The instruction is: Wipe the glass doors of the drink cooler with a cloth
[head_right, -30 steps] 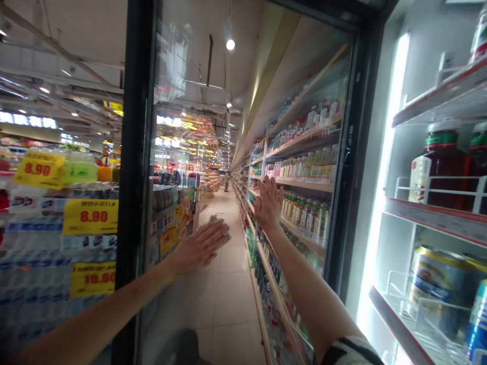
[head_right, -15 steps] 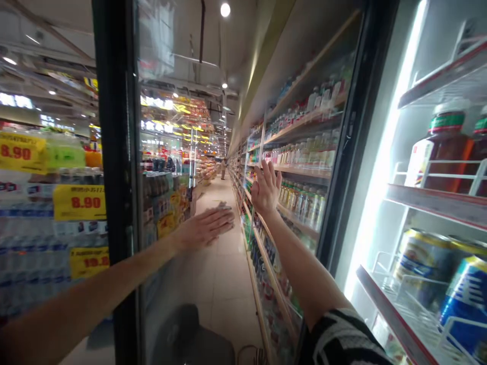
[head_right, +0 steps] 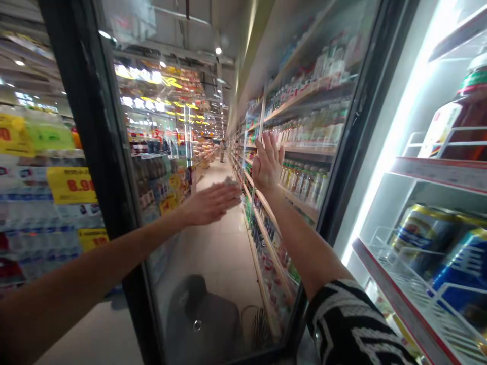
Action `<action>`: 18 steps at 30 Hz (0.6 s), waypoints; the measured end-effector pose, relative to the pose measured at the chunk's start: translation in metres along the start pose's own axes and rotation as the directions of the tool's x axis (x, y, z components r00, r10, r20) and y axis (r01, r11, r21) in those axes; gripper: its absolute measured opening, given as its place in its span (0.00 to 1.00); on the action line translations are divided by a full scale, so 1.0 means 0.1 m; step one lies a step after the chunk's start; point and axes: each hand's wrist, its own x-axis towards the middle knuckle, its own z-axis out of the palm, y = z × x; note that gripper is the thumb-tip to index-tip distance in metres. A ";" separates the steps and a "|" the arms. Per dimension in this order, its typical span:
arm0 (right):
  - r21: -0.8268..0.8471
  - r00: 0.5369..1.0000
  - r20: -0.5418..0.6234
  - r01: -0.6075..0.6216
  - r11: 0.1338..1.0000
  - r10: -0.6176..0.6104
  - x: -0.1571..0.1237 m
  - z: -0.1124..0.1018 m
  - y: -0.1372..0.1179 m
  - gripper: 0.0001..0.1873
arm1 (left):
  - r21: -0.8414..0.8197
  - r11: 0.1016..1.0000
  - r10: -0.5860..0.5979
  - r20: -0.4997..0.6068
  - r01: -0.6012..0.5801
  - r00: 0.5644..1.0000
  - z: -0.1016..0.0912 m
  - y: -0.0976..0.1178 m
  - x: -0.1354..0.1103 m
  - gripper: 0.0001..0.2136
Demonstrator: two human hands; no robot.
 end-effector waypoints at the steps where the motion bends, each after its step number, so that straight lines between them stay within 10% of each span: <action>1: 0.004 1.000 -0.002 -0.003 1.000 0.003 0.00 0.00 -0.01 0.26 | 0.036 0.996 -0.078 -0.050 0.079 0.996 -0.13 -0.16 0.01 0.21; 5: 0.009 1.000 0.003 -0.011 1.000 0.011 0.00 -0.01 -0.03 0.26 | 0.137 0.895 -0.381 -0.261 0.424 0.887 -0.43 -0.51 0.00 0.25; 9: 0.027 1.000 -0.019 -0.015 1.000 0.016 0.00 -0.01 -0.05 0.25 | 0.132 0.991 -0.033 -0.045 0.039 0.998 0.00 -0.05 -0.16 0.23; 12: 0.071 0.999 -0.044 -0.017 0.997 0.020 0.00 -0.01 -0.06 0.25 | 0.105 0.982 0.155 0.046 -0.159 0.987 0.13 0.06 -0.23 0.22; 15: 0.091 0.998 -0.057 -0.022 0.996 0.027 0.00 0.00 -0.07 0.24 | 0.192 0.974 -0.097 -0.130 0.121 0.987 -0.16 -0.26 -0.18 0.24; 18: 0.082 0.996 -0.079 -0.023 0.996 0.030 0.00 0.01 -0.08 0.24 | 0.195 0.890 -0.344 -0.306 0.412 0.888 -0.34 -0.43 -0.16 0.24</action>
